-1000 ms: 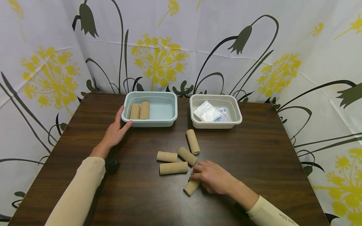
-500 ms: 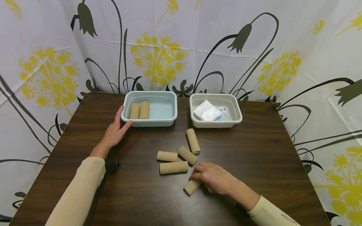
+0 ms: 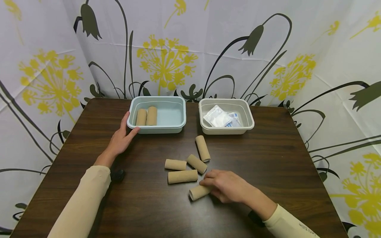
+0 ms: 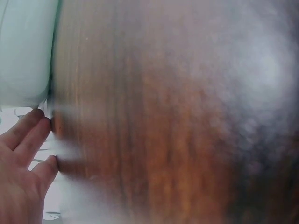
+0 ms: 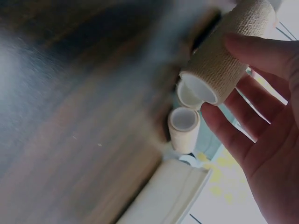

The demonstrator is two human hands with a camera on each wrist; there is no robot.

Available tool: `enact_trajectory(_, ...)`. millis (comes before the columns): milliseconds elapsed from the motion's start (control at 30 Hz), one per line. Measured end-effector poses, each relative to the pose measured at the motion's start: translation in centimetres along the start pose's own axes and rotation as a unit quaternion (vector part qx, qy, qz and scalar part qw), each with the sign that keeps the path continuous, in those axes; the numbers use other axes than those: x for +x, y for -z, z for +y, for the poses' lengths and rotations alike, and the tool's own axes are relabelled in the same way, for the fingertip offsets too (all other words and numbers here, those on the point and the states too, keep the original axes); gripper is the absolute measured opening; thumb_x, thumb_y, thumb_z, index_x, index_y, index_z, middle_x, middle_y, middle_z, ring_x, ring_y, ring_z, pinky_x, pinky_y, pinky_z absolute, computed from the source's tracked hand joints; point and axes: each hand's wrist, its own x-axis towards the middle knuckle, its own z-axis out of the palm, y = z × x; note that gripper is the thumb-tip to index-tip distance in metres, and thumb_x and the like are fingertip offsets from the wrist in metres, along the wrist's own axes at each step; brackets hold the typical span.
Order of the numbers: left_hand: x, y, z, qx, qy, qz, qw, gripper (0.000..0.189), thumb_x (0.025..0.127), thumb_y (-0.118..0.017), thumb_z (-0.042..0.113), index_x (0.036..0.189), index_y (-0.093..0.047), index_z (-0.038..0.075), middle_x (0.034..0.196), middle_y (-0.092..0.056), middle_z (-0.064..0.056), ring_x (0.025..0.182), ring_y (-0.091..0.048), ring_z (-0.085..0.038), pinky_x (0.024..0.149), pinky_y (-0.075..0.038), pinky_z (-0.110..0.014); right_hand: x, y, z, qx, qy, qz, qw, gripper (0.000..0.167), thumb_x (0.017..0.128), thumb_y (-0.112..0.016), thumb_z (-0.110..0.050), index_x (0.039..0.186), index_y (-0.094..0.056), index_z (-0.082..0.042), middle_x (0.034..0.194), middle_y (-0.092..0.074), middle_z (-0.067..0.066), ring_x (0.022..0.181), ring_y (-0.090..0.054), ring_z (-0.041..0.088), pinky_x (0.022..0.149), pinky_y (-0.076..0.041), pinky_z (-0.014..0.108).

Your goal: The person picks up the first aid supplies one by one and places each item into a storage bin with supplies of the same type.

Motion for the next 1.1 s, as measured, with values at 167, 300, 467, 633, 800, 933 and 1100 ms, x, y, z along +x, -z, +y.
enact_trajectory(167, 0.0, 0.0, 0.1, -0.004, 0.004, -0.003, 1.0000, 0.081, 0.100, -0.048, 0.052, 0.156, 0.008, 0.039, 0.162, -0.010, -0.018, 0.138, -0.023, -0.055, 0.103, -0.018, -0.074, 0.2, 1.2, 0.5, 0.019, -0.009, 0.033, 0.9992, 0.045, 0.082, -0.079, -0.017, 0.125, -0.067, -0.019, 0.116, -0.060, -0.006, 0.105, -0.058, 0.008, 0.082, -0.053, 0.028)
enact_trajectory(300, 0.1, 0.0, 0.1, -0.006, 0.004, -0.003, 1.0000, 0.081, 0.100, -0.048, 0.052, 0.157, 0.007, 0.038, 0.162, -0.011, -0.019, 0.138, -0.023, -0.055, 0.102, -0.018, -0.075, 0.6, 2.1, 1.0, 0.028, -0.021, 0.064, 0.9973, 0.044, 0.084, -0.078, -0.020, 0.125, -0.066, -0.018, 0.118, -0.060, -0.004, 0.104, -0.059, 0.009, 0.082, -0.054, 0.030)
enact_trajectory(467, 0.1, 0.0, 0.2, -0.004, 0.004, -0.001, 1.0000, 0.081, 0.099, -0.048, 0.052, 0.157, 0.007, 0.038, 0.162, -0.012, -0.019, 0.137, -0.024, -0.056, 0.102, -0.019, -0.075, 1.5, 3.1, 1.6, 0.052, -0.047, 0.093, 0.9932, 0.043, 0.085, -0.077, -0.020, 0.126, -0.066, -0.016, 0.113, -0.061, -0.006, 0.091, -0.055, 0.006, 0.074, -0.051, 0.027)
enact_trajectory(633, 0.0, 0.1, 0.0, -0.005, 0.007, -0.004, 1.0000, 0.081, 0.099, -0.048, 0.053, 0.156, 0.008, 0.040, 0.162, -0.010, -0.018, 0.138, -0.022, -0.055, 0.103, -0.018, -0.075, 3.0, 3.7, 2.3, 0.069, -0.083, 0.099, 0.9892, 0.042, 0.085, -0.076, -0.021, 0.125, -0.066, -0.016, 0.108, -0.061, -0.006, 0.083, -0.052, 0.008, 0.070, -0.047, 0.027)
enact_trajectory(800, 0.0, 0.0, 0.1, -0.006, 0.010, -0.008, 0.9999, 0.081, 0.099, -0.048, 0.053, 0.156, 0.009, 0.041, 0.163, -0.008, -0.017, 0.139, -0.021, -0.055, 0.102, -0.017, -0.075, 5.1, 3.9, 3.5, 0.100, -0.105, 0.124, 0.9817, 0.040, 0.085, -0.075, -0.019, 0.124, -0.066, -0.014, 0.108, -0.064, -0.004, 0.086, -0.057, 0.009, 0.073, -0.049, 0.028)
enact_trajectory(933, 0.0, 0.0, 0.1, -0.010, 0.008, -0.008, 0.9999, 0.081, 0.099, -0.048, 0.052, 0.157, 0.008, 0.038, 0.163, -0.009, -0.017, 0.139, -0.021, -0.055, 0.103, -0.017, -0.075, 6.8, 3.9, 4.5, 0.140, -0.124, 0.156, 0.9699, 0.041, 0.084, -0.077, -0.015, 0.124, -0.067, -0.011, 0.104, -0.067, -0.003, 0.088, -0.061, 0.009, 0.071, -0.051, 0.030)
enact_trajectory(1100, 0.0, 0.1, 0.2, -0.013, 0.008, -0.008, 0.9999, 0.082, 0.099, -0.048, 0.052, 0.157, 0.008, 0.037, 0.163, -0.008, -0.017, 0.139, -0.020, -0.055, 0.103, -0.016, -0.075, 8.9, 3.8, 5.2, 0.189, -0.160, 0.175, 0.9529, 0.043, 0.085, -0.076, -0.016, 0.126, -0.067, -0.009, 0.105, -0.069, 0.000, 0.090, -0.064, 0.013, 0.070, -0.052, 0.033)
